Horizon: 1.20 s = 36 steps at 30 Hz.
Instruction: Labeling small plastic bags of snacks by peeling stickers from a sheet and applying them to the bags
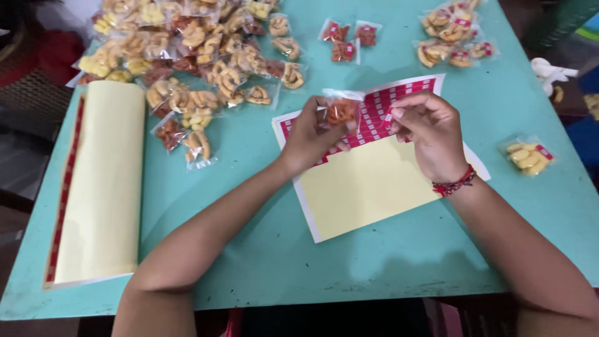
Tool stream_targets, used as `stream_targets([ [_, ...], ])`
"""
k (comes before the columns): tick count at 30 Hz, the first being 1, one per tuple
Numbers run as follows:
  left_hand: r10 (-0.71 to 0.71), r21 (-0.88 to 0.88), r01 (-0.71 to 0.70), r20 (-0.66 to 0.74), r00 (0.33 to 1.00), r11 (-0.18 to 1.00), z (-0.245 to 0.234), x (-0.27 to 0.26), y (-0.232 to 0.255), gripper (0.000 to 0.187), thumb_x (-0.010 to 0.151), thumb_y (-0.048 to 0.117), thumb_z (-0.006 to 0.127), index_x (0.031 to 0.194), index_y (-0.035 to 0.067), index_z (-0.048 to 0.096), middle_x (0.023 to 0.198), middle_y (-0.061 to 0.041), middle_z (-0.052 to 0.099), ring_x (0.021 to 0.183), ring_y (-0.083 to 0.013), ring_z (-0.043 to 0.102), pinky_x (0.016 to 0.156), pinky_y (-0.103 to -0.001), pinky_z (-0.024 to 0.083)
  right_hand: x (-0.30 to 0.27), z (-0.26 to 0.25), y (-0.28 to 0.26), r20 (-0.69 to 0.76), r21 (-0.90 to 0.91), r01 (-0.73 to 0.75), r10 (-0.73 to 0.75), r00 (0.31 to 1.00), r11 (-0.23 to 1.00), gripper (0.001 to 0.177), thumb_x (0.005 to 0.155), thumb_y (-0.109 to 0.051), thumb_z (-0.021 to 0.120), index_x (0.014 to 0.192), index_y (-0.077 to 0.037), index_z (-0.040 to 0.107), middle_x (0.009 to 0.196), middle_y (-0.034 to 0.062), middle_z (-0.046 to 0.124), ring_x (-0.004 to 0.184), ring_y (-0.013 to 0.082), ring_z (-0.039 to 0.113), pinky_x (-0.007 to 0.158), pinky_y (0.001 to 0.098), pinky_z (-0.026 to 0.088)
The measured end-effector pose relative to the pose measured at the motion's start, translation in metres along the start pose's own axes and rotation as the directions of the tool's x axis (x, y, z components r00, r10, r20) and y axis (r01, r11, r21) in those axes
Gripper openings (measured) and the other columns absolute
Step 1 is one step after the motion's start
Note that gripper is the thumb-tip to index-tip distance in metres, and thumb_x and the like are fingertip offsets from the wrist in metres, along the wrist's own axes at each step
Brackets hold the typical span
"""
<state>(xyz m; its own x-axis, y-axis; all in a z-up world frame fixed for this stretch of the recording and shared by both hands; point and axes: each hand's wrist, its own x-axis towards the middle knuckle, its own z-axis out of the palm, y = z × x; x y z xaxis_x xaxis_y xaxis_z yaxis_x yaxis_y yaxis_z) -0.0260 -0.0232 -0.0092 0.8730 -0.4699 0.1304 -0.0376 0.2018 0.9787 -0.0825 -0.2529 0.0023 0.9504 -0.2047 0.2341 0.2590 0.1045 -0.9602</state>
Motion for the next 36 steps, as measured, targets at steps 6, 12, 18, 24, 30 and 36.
stream_targets([
  [6,-0.056,0.053,0.053,0.072,0.996,0.997,0.016,-0.016,-0.004,0.049,0.093,0.021,0.073,0.123,0.003,0.038,0.101,-0.019,0.070,0.066,-0.0227,0.076,0.057,-0.028,0.060,-0.005,0.007,-0.002,0.026,-0.009,-0.003,0.003,1.000,1.000,0.014,0.095,-0.003,0.076,0.106,0.002,0.070,0.089,0.0092,0.067,0.076,0.0133,0.068,0.055,0.0189,0.057],
  [12,0.009,0.061,-0.016,0.102,0.995,0.998,0.018,-0.017,-0.027,0.039,0.102,0.021,0.059,0.124,0.003,0.033,0.100,-0.019,0.066,0.073,-0.0256,0.075,0.060,-0.033,0.059,-0.009,0.008,0.003,0.075,-0.031,0.006,-0.004,0.997,1.000,0.015,0.094,-0.003,0.076,0.106,0.004,0.069,0.088,0.0096,0.066,0.075,0.0143,0.069,0.055,0.0186,0.055],
  [18,0.059,0.083,-0.067,0.090,0.994,0.994,0.011,-0.016,-0.031,0.029,0.104,0.017,0.049,0.126,0.003,0.034,0.103,-0.016,0.060,0.091,-0.0248,0.069,0.068,-0.034,0.059,-0.009,0.010,-0.002,0.078,-0.026,0.002,0.000,0.997,1.000,0.016,0.094,-0.004,0.075,0.107,0.003,0.069,0.089,0.0087,0.066,0.075,0.0139,0.070,0.055,0.0171,0.055],
  [24,0.066,0.097,-0.072,0.062,0.996,0.993,0.011,-0.011,-0.032,0.081,0.084,0.048,0.077,0.131,0.000,0.032,0.110,-0.027,0.054,0.103,-0.0385,0.057,0.082,-0.053,0.054,-0.009,0.010,0.004,0.075,0.033,-0.041,0.038,0.996,0.999,0.015,0.093,-0.003,0.074,0.106,0.003,0.069,0.089,0.0098,0.066,0.073,0.0167,0.071,0.054,0.0190,0.057],
  [30,0.055,0.061,-0.062,0.108,0.993,0.996,0.005,0.001,-0.070,0.054,0.102,0.033,0.056,0.130,0.004,0.022,0.111,-0.014,0.049,0.100,-0.0228,0.056,0.080,-0.035,0.052,-0.007,0.007,0.007,0.007,0.090,-0.094,0.094,0.996,0.991,0.016,0.093,-0.003,0.074,0.108,0.000,0.069,0.089,0.0075,0.067,0.072,0.0172,0.072,0.055,0.0193,0.056],
  [36,0.101,0.092,-0.125,0.227,0.969,0.988,0.010,0.013,-0.074,0.047,0.111,0.023,0.035,0.149,-0.005,0.031,0.114,-0.017,0.050,0.095,-0.0205,0.054,0.077,-0.035,0.055,-0.005,0.002,0.004,-0.056,0.113,-0.129,0.136,0.989,0.985,0.015,0.093,-0.007,0.075,0.107,-0.004,0.069,0.089,0.0058,0.070,0.074,0.0158,0.072,0.056,0.0179,0.055],
])
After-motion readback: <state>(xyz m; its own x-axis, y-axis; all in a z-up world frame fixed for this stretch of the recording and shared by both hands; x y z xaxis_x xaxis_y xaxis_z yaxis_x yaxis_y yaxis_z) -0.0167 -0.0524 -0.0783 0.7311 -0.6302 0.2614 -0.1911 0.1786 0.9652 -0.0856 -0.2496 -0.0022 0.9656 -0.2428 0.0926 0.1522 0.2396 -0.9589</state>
